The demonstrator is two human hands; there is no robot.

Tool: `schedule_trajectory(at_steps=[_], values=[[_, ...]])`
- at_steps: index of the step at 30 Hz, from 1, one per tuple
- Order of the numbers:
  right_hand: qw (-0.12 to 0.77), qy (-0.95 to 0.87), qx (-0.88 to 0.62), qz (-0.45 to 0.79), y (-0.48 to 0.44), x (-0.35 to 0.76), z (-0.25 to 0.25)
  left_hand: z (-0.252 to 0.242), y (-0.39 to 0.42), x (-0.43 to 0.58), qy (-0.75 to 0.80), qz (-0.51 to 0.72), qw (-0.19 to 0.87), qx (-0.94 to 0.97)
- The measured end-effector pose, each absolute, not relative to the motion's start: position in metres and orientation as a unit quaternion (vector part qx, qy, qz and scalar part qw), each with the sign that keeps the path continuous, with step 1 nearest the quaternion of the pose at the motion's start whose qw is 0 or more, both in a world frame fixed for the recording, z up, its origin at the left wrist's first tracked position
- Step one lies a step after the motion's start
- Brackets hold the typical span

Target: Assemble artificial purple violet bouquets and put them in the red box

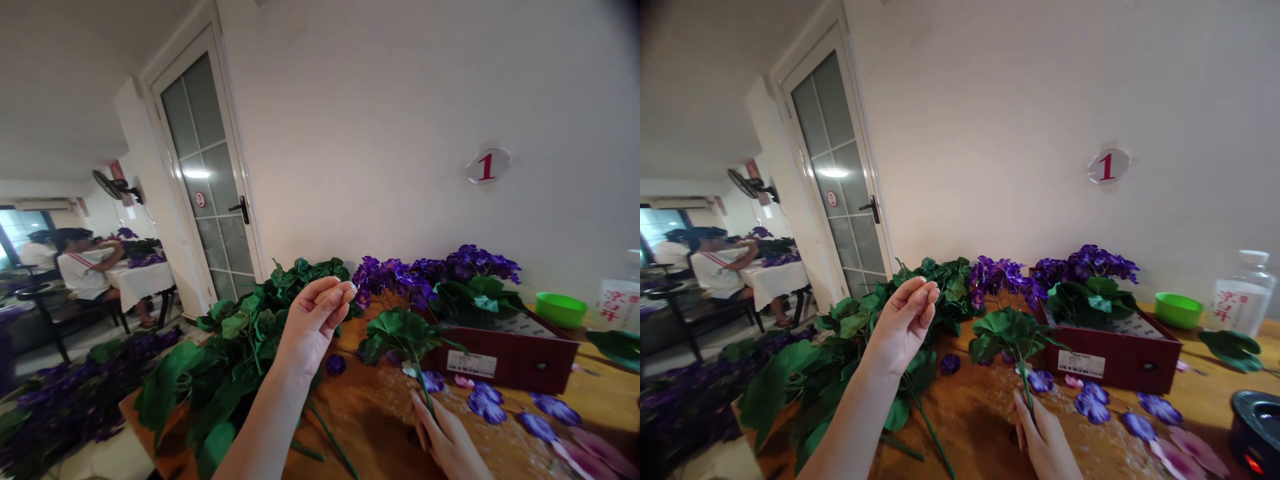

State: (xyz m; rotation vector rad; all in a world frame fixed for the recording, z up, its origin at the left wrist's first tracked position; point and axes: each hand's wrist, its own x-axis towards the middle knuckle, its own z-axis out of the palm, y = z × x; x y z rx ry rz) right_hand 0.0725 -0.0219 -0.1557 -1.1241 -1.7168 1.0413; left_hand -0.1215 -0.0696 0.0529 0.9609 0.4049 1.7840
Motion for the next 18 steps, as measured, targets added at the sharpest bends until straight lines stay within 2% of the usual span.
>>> schedule_trajectory(at_steps=[18], values=[[0.418,-0.682,-0.436,0.414,-0.0180,0.0734,-0.1642,0.0540,-0.0777,-0.1181,0.197,0.743,0.453,0.451]])
